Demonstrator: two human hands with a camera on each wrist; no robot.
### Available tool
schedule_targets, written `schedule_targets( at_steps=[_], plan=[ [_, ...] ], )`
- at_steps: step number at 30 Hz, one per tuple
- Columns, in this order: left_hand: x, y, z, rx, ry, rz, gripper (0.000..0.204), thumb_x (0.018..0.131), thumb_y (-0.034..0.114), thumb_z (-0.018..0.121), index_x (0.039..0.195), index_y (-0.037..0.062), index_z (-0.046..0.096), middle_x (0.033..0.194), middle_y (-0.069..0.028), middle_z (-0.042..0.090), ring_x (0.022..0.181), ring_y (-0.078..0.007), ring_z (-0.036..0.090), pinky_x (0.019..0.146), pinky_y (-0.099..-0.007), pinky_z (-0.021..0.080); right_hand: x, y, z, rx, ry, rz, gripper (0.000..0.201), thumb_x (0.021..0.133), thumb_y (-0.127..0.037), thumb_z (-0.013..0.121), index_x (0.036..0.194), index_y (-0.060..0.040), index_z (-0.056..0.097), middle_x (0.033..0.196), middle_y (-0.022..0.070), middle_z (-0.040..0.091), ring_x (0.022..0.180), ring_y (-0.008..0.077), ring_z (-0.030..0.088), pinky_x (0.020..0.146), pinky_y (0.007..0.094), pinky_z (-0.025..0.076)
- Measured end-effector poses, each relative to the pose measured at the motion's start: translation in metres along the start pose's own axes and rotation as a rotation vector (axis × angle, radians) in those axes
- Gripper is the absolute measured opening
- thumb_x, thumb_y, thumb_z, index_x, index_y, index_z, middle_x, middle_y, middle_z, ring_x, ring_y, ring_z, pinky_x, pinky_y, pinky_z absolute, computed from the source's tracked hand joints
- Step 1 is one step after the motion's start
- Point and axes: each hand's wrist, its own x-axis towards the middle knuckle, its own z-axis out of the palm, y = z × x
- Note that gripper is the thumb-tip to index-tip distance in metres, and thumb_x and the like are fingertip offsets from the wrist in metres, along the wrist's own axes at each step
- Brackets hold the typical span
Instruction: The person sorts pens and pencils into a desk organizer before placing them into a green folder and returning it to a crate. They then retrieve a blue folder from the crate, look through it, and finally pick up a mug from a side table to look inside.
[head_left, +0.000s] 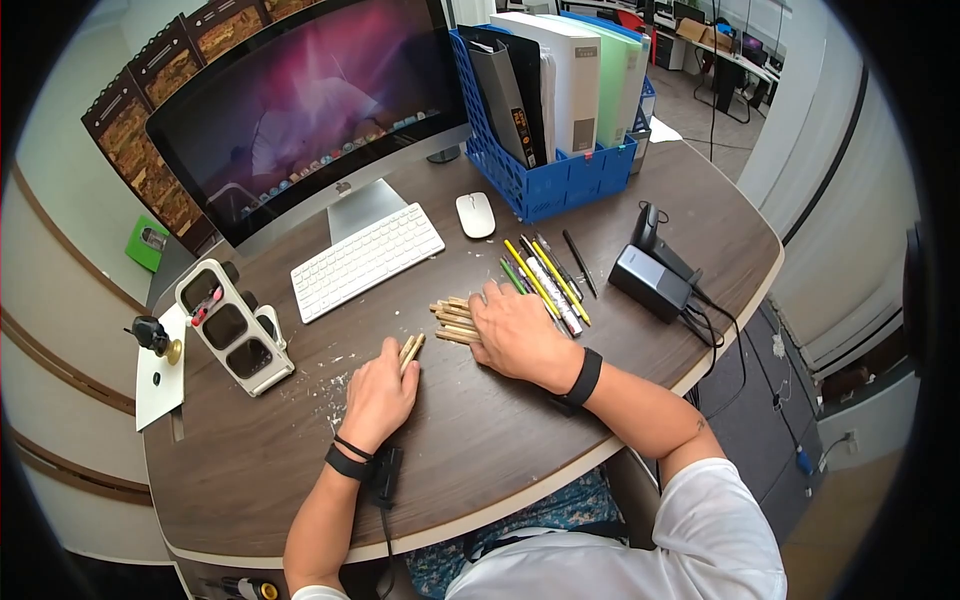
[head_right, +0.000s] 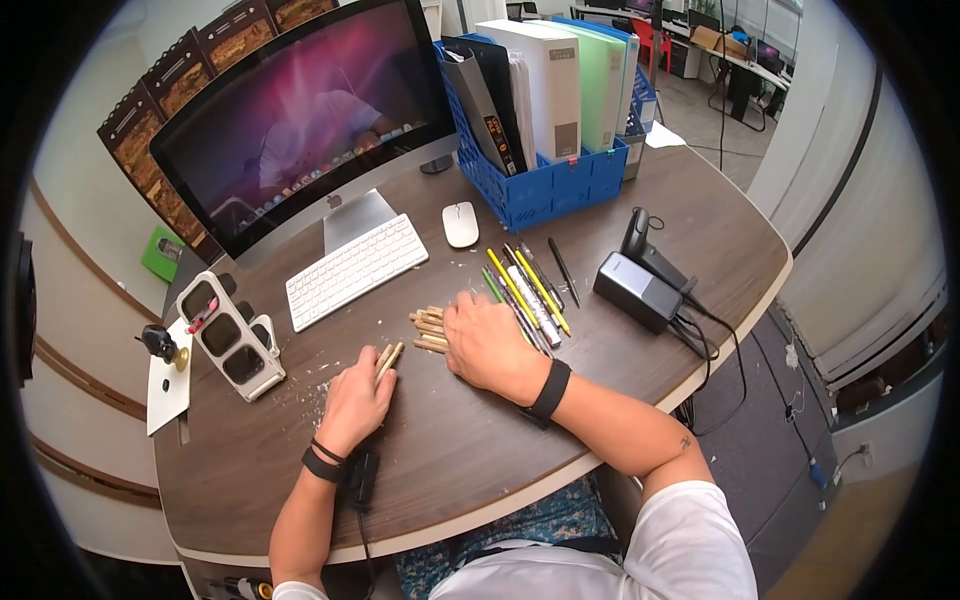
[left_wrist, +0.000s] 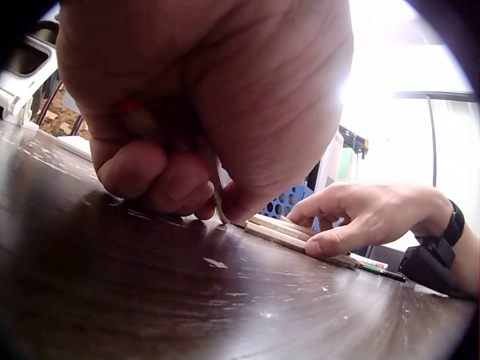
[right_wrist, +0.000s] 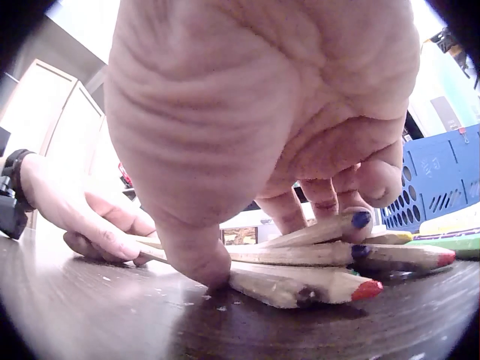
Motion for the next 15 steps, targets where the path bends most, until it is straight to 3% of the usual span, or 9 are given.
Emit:
schedule_targets(
  at_steps=[4,15],
  plan=[
    [0.0,-0.001,0.0,-0.008,-0.004,-0.006,0.027,0.103,0.024,0.065,0.107,0.0003,0.052,0.09,-0.031,0.069,0.091,-0.0545,0.066,0.078,-0.0599,0.051,0.0,0.004,0.004,-0.043,0.057,-0.014,0.035,0.079,-0.027,0.082,0.097,-0.0003,0.069,0.099,0.0149,0.065,0.095,0.0294,0.069,0.073,0.0377,0.059],
    [-0.004,-0.001,-0.003,-0.058,-0.001,0.002,0.028,0.101,0.025,0.066,0.109,0.0006,0.055,0.091,-0.031,0.07,0.093,-0.0543,0.066,0.079,-0.0588,0.051,0.004,0.018,-0.002,0.094,-0.114,0.075,0.055,0.075,-0.037,0.088,0.105,0.0028,0.066,0.102,0.0199,0.066,0.098,0.0353,0.072,0.084,0.0447,0.061]
  ],
)
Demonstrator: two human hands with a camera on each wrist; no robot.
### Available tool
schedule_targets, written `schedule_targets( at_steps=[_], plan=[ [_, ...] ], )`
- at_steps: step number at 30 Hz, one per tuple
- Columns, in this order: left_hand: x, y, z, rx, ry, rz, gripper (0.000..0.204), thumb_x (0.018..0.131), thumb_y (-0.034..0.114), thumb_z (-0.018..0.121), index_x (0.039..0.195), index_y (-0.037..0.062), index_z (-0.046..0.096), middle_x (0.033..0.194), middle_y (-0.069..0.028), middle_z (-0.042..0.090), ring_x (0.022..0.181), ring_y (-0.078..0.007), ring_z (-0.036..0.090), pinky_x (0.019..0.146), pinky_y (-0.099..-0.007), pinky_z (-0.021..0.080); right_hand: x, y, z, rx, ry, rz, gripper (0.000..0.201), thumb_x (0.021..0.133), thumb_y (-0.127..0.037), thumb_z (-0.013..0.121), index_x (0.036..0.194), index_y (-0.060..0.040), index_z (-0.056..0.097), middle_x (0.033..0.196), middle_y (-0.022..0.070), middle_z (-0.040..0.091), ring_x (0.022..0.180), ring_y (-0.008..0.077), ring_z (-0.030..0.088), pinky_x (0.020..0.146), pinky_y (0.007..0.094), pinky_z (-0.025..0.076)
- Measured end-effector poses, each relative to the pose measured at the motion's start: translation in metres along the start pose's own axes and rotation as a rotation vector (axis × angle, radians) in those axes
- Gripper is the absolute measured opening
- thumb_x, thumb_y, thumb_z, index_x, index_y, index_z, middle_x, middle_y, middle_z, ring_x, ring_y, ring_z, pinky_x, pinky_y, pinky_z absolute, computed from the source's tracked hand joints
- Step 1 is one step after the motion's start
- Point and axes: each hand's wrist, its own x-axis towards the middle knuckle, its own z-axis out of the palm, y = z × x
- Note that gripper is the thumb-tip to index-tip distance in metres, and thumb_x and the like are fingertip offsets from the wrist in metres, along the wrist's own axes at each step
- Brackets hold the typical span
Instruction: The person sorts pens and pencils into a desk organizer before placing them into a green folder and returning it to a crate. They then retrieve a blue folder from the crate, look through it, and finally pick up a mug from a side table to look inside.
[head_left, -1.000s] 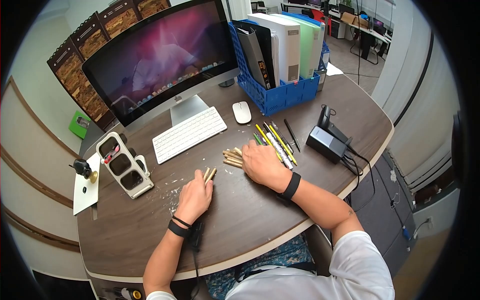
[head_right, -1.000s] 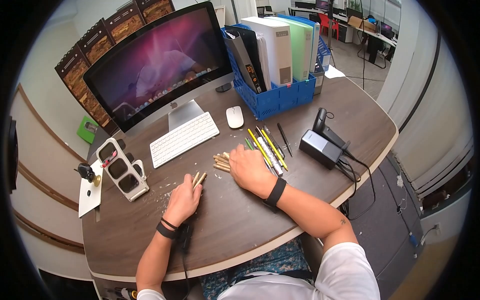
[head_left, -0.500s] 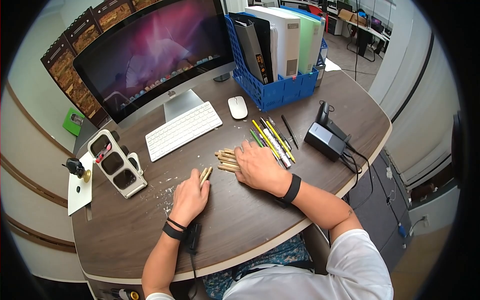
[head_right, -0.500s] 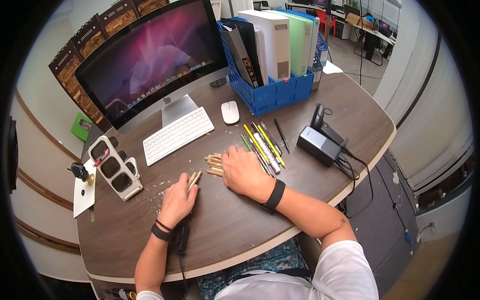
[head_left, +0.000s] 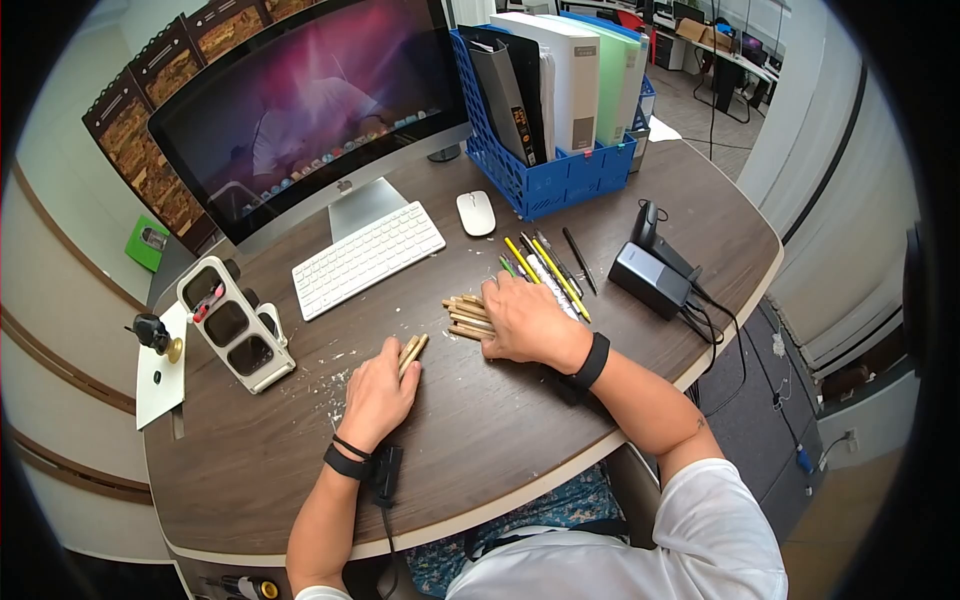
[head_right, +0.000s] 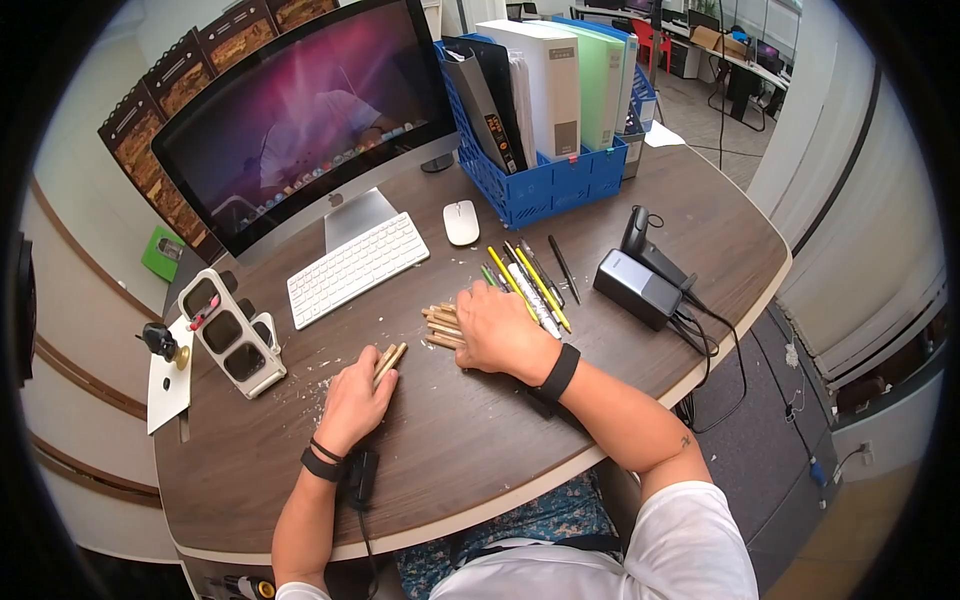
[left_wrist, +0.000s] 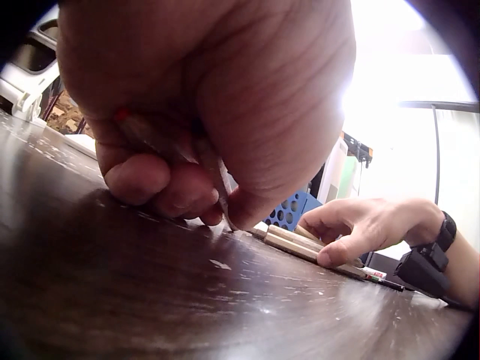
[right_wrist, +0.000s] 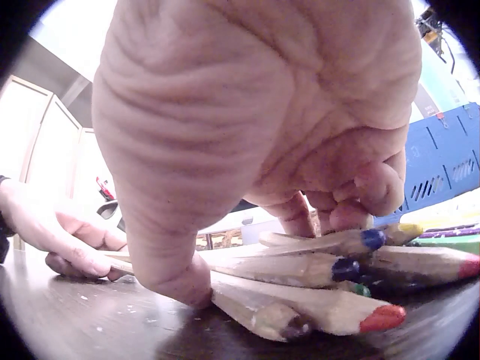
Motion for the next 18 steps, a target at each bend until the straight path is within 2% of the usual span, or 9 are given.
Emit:
schedule_targets(
  at_steps=[9,18],
  plan=[
    [-0.0002,0.0018,-0.0019,-0.012,-0.011,-0.008,0.029,0.1,0.026,0.067,0.109,0.0004,0.057,0.092,-0.0309,0.07,0.092,-0.054,0.067,0.079,-0.0577,0.051,-0.0003,0.006,0.0044,0.052,0.07,-0.06,0.043,0.076,-0.024,0.085,0.101,0.0032,0.064,0.103,0.0214,0.066,0.098,0.0383,0.07,0.085,0.0464,0.06],
    [0.0001,0.0008,-0.0019,-0.017,-0.009,0.0,0.029,0.1,0.025,0.068,0.108,0.0001,0.058,0.091,-0.0309,0.069,0.092,-0.0538,0.066,0.078,-0.0571,0.051,-0.0005,0.0068,0.0048,0.061,0.053,-0.046,0.043,0.077,-0.023,0.085,0.101,0.0037,0.061,0.099,0.0224,0.066,0.096,0.0397,0.07,0.084,0.0472,0.06]
  ],
)
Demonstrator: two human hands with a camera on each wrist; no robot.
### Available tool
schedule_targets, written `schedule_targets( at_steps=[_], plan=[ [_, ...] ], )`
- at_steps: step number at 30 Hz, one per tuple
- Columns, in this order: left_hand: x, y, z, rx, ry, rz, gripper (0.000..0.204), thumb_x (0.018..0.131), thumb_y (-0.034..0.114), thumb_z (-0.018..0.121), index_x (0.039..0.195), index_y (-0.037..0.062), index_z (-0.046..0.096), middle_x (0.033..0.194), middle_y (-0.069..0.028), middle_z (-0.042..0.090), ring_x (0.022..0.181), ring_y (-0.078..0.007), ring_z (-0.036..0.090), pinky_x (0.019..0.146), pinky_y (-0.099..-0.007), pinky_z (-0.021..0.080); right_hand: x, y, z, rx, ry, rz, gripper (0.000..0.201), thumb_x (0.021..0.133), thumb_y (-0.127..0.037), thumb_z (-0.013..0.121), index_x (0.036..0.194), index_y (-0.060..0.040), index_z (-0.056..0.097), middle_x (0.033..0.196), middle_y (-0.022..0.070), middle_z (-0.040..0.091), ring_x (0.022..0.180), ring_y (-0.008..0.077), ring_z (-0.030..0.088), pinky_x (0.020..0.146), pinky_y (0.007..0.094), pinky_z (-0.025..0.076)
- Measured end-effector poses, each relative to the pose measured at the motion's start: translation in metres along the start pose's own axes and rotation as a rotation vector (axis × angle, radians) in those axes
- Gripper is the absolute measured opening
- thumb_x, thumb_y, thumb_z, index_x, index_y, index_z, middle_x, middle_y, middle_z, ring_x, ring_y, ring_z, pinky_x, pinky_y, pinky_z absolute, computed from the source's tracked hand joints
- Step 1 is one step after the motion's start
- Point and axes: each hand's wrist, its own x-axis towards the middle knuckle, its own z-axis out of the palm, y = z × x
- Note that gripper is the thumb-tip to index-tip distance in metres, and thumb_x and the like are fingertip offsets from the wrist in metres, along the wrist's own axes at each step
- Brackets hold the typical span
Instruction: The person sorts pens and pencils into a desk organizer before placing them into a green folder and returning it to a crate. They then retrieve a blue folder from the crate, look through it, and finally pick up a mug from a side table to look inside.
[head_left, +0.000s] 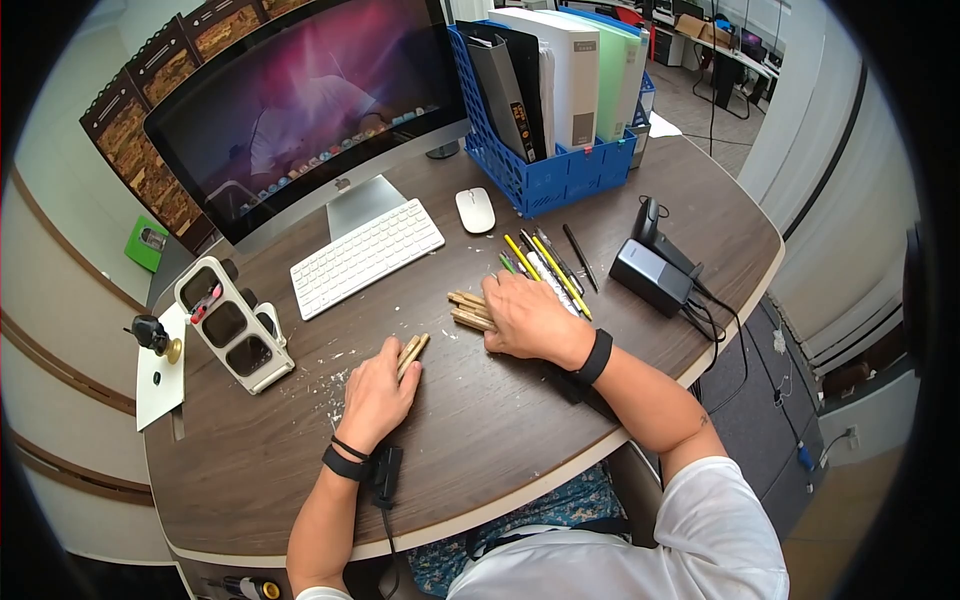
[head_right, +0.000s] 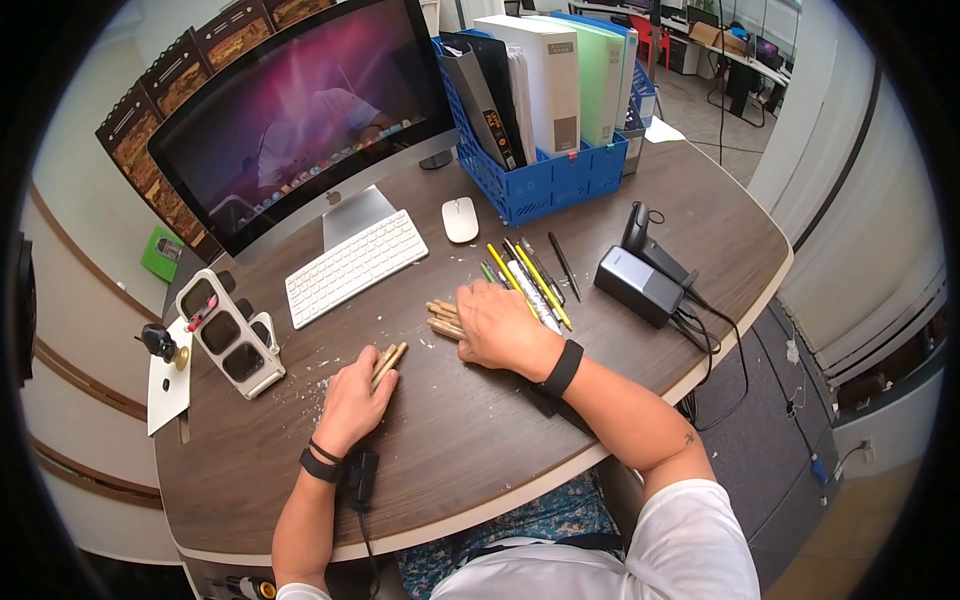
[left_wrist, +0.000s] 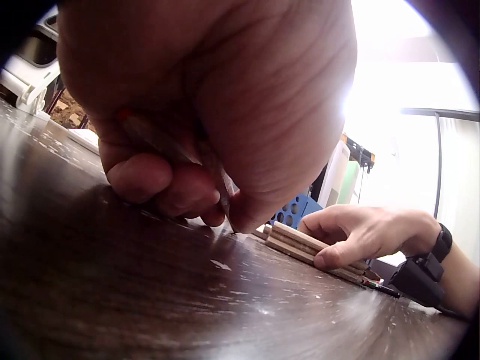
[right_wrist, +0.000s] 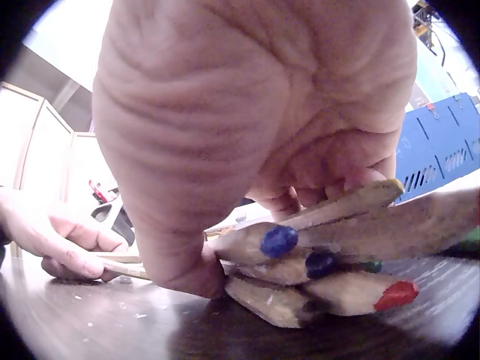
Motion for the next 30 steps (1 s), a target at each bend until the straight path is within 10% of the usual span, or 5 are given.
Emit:
schedule_targets(
  at_steps=[30],
  plan=[
    [-0.002,0.0,-0.001,0.017,0.018,0.038,0.028,0.1,0.025,0.069,0.104,-0.0004,0.059,0.087,-0.0277,0.071,0.083,-0.0503,0.069,0.075,-0.0561,0.053,0.0,0.003,0.014,0.026,0.055,-0.099,0.034,0.078,-0.017,0.081,0.093,0.0017,0.057,0.078,0.0197,0.07,0.077,0.0388,0.074,0.065,0.0476,0.059]
  ],
)
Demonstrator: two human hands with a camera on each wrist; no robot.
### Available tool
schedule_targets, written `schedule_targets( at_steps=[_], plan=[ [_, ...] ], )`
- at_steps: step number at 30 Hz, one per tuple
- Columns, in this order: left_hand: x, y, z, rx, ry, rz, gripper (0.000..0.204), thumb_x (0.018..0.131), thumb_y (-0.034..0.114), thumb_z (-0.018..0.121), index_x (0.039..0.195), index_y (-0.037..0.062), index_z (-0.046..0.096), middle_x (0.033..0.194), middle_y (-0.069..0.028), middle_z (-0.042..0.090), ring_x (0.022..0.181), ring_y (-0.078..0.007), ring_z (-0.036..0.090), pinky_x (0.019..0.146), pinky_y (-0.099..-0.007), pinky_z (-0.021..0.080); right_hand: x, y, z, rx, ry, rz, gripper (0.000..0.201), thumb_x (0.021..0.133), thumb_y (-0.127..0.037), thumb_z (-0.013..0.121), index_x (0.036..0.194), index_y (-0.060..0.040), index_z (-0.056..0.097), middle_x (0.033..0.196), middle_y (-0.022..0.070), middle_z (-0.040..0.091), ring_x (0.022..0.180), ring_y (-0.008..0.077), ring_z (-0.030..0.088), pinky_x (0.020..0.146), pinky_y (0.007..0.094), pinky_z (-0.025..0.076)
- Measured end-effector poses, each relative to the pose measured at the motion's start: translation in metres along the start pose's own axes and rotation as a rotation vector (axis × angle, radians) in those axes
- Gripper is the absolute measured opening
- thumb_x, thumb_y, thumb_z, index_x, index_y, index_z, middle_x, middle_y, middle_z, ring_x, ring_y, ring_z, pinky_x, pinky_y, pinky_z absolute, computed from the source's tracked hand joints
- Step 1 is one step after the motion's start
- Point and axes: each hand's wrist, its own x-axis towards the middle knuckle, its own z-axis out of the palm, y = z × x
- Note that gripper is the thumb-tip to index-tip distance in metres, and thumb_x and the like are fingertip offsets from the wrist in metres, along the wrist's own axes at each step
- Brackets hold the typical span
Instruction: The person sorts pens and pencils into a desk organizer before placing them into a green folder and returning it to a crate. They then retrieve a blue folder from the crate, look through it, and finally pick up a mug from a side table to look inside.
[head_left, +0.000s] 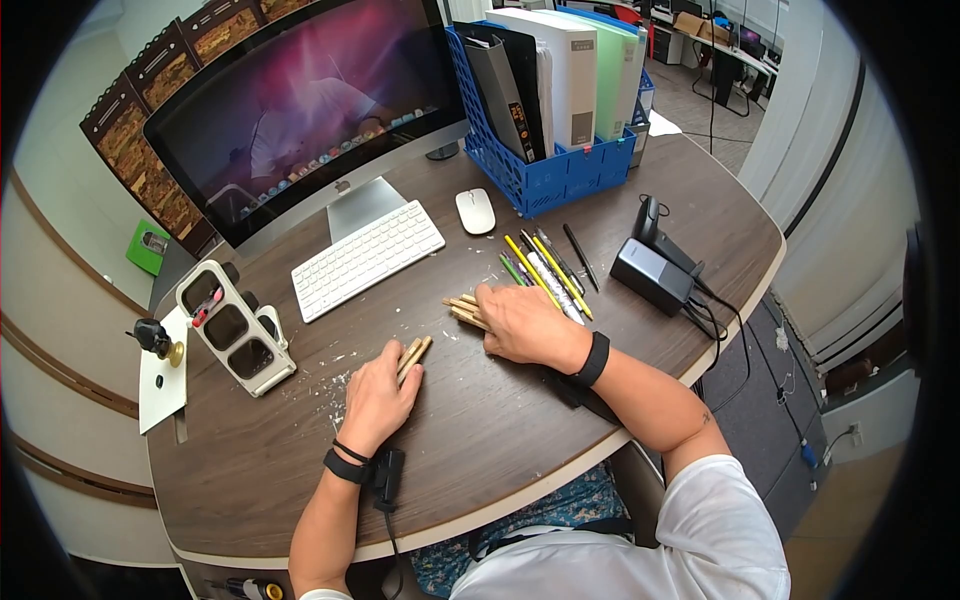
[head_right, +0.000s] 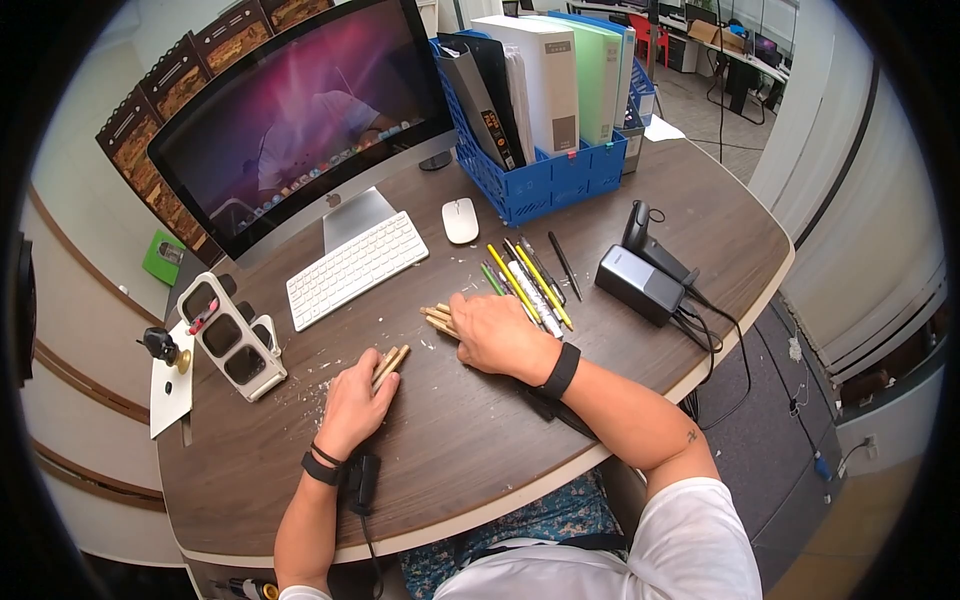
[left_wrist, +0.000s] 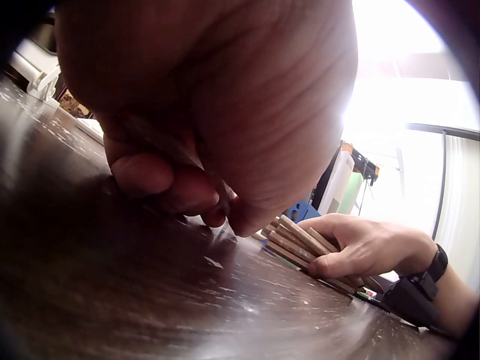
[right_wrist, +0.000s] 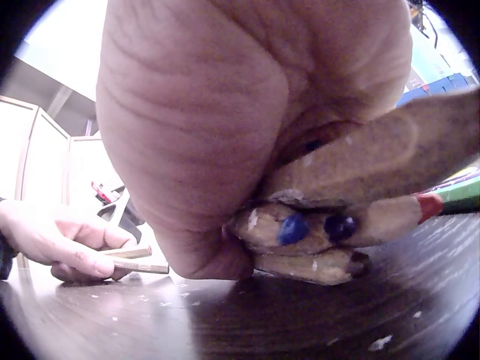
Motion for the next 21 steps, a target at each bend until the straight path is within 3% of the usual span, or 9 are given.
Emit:
schedule_targets(
  at_steps=[21],
  plan=[
    [-0.0017,0.0013,0.0024,-0.006,0.023,-0.011,0.028,0.1,0.025,0.069,0.103,-0.0008,0.059,0.089,-0.0273,0.071,0.083,-0.0502,0.069,0.074,-0.0562,0.053,-0.0004,0.0033,0.0006,0.058,-0.002,-0.015,0.04,0.08,-0.021,0.084,0.098,0.0024,0.057,0.083,0.0225,0.072,0.08,0.0418,0.074,0.069,0.0488,0.059]
  ],
)
